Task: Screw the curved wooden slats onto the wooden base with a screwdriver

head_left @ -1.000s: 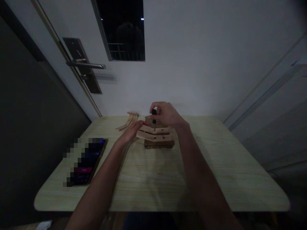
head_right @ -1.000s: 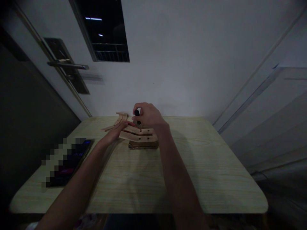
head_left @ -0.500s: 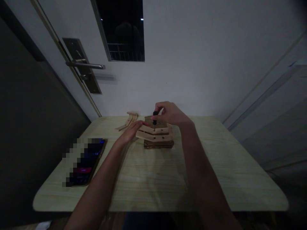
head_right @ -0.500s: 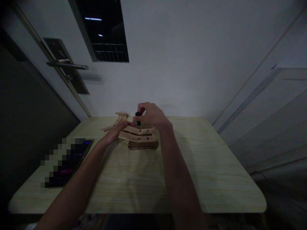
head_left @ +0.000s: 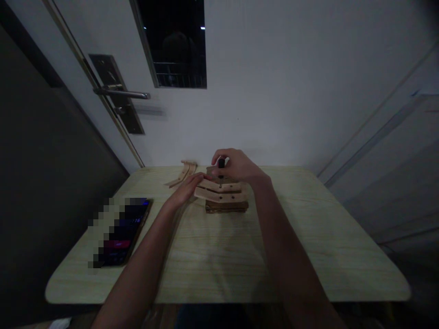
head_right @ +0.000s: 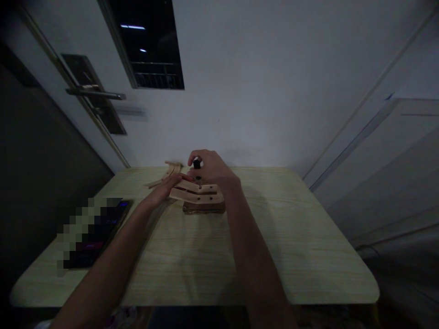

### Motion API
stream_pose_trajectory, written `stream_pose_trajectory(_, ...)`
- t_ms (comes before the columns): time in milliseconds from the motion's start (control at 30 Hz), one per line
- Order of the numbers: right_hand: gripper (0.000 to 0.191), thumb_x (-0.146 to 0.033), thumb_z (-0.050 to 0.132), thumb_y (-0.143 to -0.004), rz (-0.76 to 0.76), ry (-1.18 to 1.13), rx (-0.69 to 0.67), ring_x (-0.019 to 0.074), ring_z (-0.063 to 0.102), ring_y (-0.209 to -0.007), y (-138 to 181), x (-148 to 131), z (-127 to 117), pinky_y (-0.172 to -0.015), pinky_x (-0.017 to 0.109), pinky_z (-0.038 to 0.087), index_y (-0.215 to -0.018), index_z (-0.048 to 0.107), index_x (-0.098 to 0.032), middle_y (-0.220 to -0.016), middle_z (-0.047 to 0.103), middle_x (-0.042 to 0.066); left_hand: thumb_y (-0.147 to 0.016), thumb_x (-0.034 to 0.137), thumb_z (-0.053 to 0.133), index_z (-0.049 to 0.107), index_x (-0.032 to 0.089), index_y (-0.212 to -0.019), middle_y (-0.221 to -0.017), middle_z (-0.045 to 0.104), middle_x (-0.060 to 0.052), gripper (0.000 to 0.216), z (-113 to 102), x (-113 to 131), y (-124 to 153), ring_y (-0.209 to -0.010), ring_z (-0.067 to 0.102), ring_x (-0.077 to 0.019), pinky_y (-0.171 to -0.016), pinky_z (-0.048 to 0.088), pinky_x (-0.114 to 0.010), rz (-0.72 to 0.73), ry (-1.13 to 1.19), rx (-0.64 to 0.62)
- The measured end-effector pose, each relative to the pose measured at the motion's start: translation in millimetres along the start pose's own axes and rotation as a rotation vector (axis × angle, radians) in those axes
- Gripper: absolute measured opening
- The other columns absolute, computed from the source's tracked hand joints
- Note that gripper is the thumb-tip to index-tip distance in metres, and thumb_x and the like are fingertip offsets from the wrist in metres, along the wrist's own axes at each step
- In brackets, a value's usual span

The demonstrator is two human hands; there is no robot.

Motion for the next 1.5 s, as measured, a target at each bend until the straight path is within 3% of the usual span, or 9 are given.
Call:
stream_pose_trajectory(333, 0.018, -0.007, 0.061, -0.076, -0.018, -0.1, -0.122, 0.01, 0.058, -0.071, 6.8, -7.4, -11.9, -0.068, 0.024, 0.047, -0.091, 0.066, -0.015, -0.09, 0.068, 0.003, -0.092, 0.044, 0.04, 0.069, 0.017, -0.102, -0.108, 0.071, -0.009, 0.042, -0.8, 2.4, 1.5, -0.101, 0.062, -0.0222, -0.096, 0.044, -0.034, -0.01, -0.018, 0.004)
stream_pose_trajectory(500, 0.01, -0.01, 0.068, -0.074, -0.026, -0.05, -0.17, 0.011, 0.06, -0.071, 6.0, -9.4, -12.1, -0.069, 0.024, 0.045, -0.083, 0.07, -0.016, -0.08, 0.068, 0.001, -0.092, 0.045, 0.039, 0.069, 0.015, -0.103, -0.108, 0.071, -0.01, 0.044, 0.0, 4.8, 1.8, -0.103, 0.061, -0.0229, -0.098, 0.044, -0.035, 0.003, -0.022, -0.014)
stream_pose_trajectory(767, 0.022, -0.028, 0.08, -0.069, 0.095, 0.138, 0.017, 0.0113, 0.055, -0.065, 1.0, -2.5, -7.4, -0.061, 0.025, 0.039, -0.081, 0.067, -0.015, -0.072, 0.064, 0.001, -0.091, 0.046, 0.04, 0.068, 0.017, -0.1, -0.108, 0.071, -0.009, 0.042, 0.6, 6.0, 1.6, -0.103, 0.062, -0.0222, -0.1, 0.042, -0.035, 0.021, 0.0, -0.007)
stream_pose_trajectory(867, 0.028, -0.04, 0.077, -0.073, 0.137, 0.328, 0.095, 0.0129, 0.051, -0.067, -1.4, 2.9, -4.9, -0.059, 0.027, 0.034, -0.075, 0.063, -0.016, -0.075, 0.063, 0.003, -0.091, 0.045, 0.04, 0.069, 0.017, -0.1, -0.104, 0.072, -0.01, 0.041, 0.6, 5.2, 1.1, -0.101, 0.062, -0.023, -0.097, 0.044, -0.036, 0.003, 0.012, -0.008)
stream_pose_trajectory(967, 0.032, -0.048, 0.07, -0.079, 0.159, 0.395, 0.089, 0.0139, 0.05, -0.068, -1.5, 5.5, -2.0, -0.06, 0.028, 0.031, -0.075, 0.061, -0.017, -0.075, 0.063, 0.004, -0.09, 0.045, 0.041, 0.069, 0.017, -0.099, -0.105, 0.072, -0.01, 0.041, -0.2, 2.9, 1.1, -0.101, 0.062, -0.0243, -0.096, 0.044, -0.037, -0.018, 0.009, 0.006)
stream_pose_trajectory(1133, 0.023, -0.037, 0.071, -0.08, 0.083, 0.265, 0.014, 0.0118, 0.051, -0.065, 0.8, 3.3, -2.4, -0.059, 0.025, 0.032, -0.091, 0.063, -0.019, -0.073, 0.061, 0.0, -0.091, 0.045, 0.04, 0.068, 0.017, -0.101, -0.108, 0.071, -0.01, 0.041, 0.1, -0.4, 0.3, -0.1, 0.063, -0.0238, -0.096, 0.045, -0.037, -0.025, 0.029, -0.009)
stream_pose_trajectory(1367, 0.018, -0.021, 0.07, -0.076, 0.007, 0.09, -0.134, 0.01, 0.053, -0.063, 4.1, -5.6, -10.3, -0.062, 0.023, 0.037, -0.094, 0.068, -0.017, -0.068, 0.059, -0.002, -0.091, 0.044, 0.04, 0.068, 0.016, -0.1, -0.106, 0.072, -0.01, 0.04, 0.3, 2.8, 0.9, -0.099, 0.062, -0.0236, -0.096, 0.045, -0.037, -0.018, 0.014, -0.005)
stream_pose_trajectory(1500, 0.011, -0.021, 0.071, -0.075, 0.018, 0.05, -0.119, 0.01, 0.054, -0.064, 7.2, -7.2, -14.5, -0.064, 0.023, 0.04, -0.084, 0.067, -0.016, -0.07, 0.062, -0.001, -0.091, 0.046, 0.041, 0.069, 0.018, -0.101, -0.111, 0.071, -0.009, 0.04, -0.7, 6.1, 3.4, -0.104, 0.061, -0.0235, -0.1, 0.042, -0.036, -0.003, -0.002, 0.004)
Point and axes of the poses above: each hand's wrist, its own y-axis away from the middle knuckle, its own z-axis out of the palm, x = y × z, the point moved 4 cm from there along -y, towards the middle knuckle
